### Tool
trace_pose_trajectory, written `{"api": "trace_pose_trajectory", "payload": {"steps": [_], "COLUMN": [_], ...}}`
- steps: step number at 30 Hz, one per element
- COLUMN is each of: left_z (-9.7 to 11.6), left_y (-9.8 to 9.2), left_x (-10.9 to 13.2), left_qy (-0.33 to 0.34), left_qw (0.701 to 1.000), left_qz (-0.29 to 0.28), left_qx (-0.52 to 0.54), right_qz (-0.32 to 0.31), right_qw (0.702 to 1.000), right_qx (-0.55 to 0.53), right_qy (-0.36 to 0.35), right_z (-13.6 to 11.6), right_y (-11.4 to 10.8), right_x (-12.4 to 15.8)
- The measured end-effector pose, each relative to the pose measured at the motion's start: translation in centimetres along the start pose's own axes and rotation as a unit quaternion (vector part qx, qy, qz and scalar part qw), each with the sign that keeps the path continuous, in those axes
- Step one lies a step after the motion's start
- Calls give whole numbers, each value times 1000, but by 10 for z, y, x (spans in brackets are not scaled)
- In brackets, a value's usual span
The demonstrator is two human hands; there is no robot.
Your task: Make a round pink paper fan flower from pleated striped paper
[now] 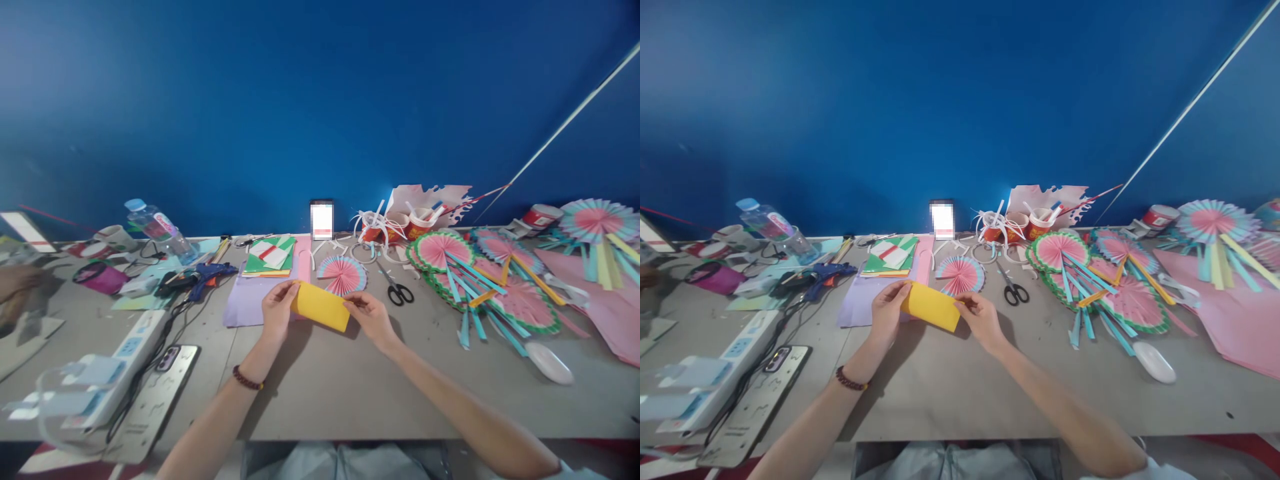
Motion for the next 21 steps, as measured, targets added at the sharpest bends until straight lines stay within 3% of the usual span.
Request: {"api": "trace_pose_trajectory", "payload": {"steps": [8,13,21], "left_z": [1,0,1], "left_y": [-2,-1,0], "left_x": [1,4,6], "left_qy": [-2,-39,-46], "left_qw": [1000,999,999], "left_qz": [14,12,1], "left_qx": [5,19,20], "right_qz": [-3,-10,-11], "right_qw": [995,988,986], "right_qx": [73,110,116], "right_qy": [-62,-106,-120], "right_z": [-10,-24,-24], "right_y": [-1,-2,-3], "right_x": [0,1,0]}}
Point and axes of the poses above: each hand's wrist, its own x-axis away from the middle knuckle, its own y-axis out of the palm, z = x × y, the point moved 7 cm from there along -x, towards the middle knuckle, and after that the axes turned 12 degrees about -y, right-handed, at the moved point
